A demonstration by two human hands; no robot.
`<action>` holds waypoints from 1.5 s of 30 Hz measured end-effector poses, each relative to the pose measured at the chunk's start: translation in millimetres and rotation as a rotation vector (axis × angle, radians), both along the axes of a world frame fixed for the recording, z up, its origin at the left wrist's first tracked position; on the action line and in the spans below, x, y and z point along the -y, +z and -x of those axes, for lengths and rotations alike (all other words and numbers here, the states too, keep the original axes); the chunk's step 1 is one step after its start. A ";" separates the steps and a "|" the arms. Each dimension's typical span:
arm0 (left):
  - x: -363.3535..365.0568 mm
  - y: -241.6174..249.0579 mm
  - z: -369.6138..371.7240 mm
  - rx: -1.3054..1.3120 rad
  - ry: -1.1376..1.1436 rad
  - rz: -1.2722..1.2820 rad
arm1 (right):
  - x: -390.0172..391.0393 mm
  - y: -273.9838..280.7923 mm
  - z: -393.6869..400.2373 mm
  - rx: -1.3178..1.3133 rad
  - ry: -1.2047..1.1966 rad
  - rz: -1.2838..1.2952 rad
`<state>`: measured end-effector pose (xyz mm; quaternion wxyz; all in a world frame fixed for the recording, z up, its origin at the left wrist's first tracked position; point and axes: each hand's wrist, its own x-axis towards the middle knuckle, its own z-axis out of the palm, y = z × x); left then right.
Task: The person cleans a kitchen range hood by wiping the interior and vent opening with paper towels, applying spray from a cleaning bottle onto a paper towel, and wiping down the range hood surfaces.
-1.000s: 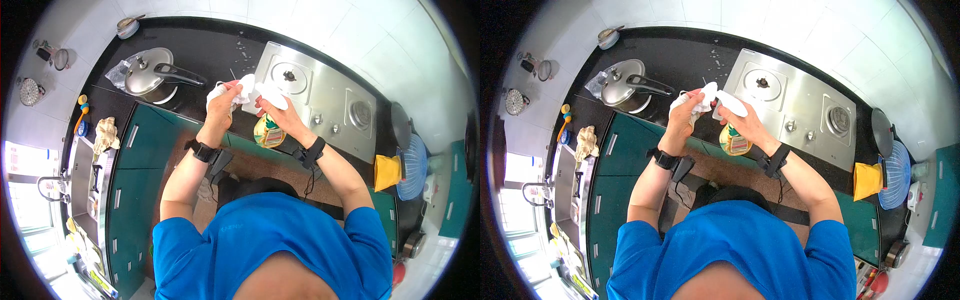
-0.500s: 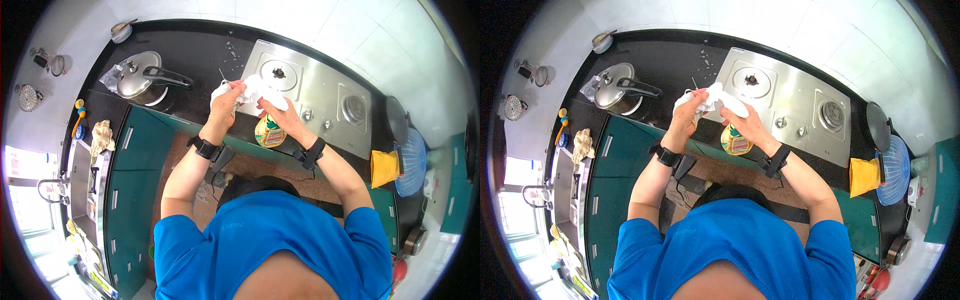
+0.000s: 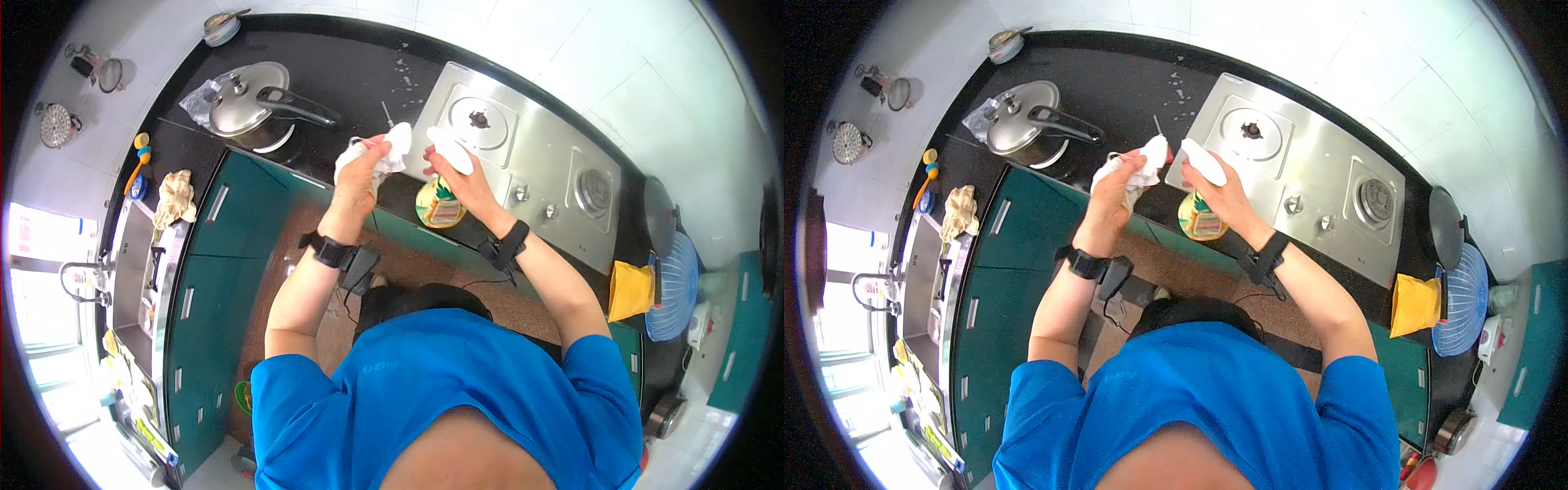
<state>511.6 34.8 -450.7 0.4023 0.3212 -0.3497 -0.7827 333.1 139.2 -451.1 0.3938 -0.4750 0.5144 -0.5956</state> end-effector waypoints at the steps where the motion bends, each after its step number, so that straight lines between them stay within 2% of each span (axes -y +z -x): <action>1: 0.6 4.2 -14.5 -0.012 0.033 -0.026 | 10.2 -6.8 -5.3 -0.016 -0.006 0.059; 3: 2.5 13.8 -42.2 -0.020 0.073 -0.011 | 33.7 -12.4 -21.9 0.005 -0.010 -0.004; 5: 2.5 26.2 -67.1 -0.001 0.114 -0.003 | 61.5 -14.1 -40.0 -0.053 -0.005 0.038; 7: -0.3 37.4 -86.9 -0.001 0.150 0.009 | 87.9 -20.8 -58.2 0.007 0.000 0.058; 12: -10.7 57.8 -116.6 -0.017 0.197 0.030 | 133.5 -24.0 -81.5 -0.154 -0.099 0.129; 17: -8.7 67.5 -121.9 -0.084 0.151 0.004 | 147.2 -55.2 -79.6 -0.294 -0.011 0.144; 20: -16.6 89.4 -115.5 0.026 0.103 0.074 | 132.0 -52.3 -76.2 -0.339 -0.082 0.172; 22: -15.7 103.2 -98.8 0.058 0.062 0.113 | 117.2 -35.4 -77.7 -0.469 -0.125 0.022; 24: -16.5 114.3 -73.8 -0.008 -0.035 0.149 | 108.2 -46.5 -46.3 -0.648 -0.085 0.113; 25: -20.1 123.8 -60.9 -0.038 -0.093 0.166 | 84.7 -32.1 -29.6 -0.704 -0.096 0.118; 26: -19.6 132.9 -45.6 -0.055 -0.202 0.208 | 56.6 -11.4 -13.4 -0.625 -0.085 0.070; 27: -26.0 143.5 -29.1 -0.072 -0.285 0.249 | 24.4 9.3 11.0 -0.747 -0.080 0.169; 28: -33.9 158.7 -10.0 -0.111 -0.362 0.296 | -10.5 42.1 31.1 -0.737 -0.084 0.050; 29: -46.5 172.9 11.5 -0.096 -0.350 0.355 | -49.9 76.8 48.7 -0.712 -0.075 -0.066; 32: -83.0 213.1 59.6 -0.163 -0.425 0.440 | -171.9 154.2 94.8 -0.799 -0.231 -0.077; 35: -109.2 240.8 91.0 -0.164 -0.580 0.541 | -301.9 217.7 111.7 -0.843 -0.407 -0.170; 37: -125.6 257.6 106.8 -0.128 -0.600 0.622 | -381.2 252.3 103.3 -0.794 -0.541 -0.314; 39: -134.6 274.2 126.1 -0.080 -0.599 0.692 | -449.1 285.5 91.0 -0.876 -0.605 -0.467; 41: -141.1 296.3 149.9 0.019 -0.566 0.805 | -495.1 313.8 77.7 -0.824 -0.716 -0.564; 45: -163.2 339.7 233.0 -0.125 -0.579 0.962 | -516.1 386.8 57.1 -0.883 -0.859 -0.682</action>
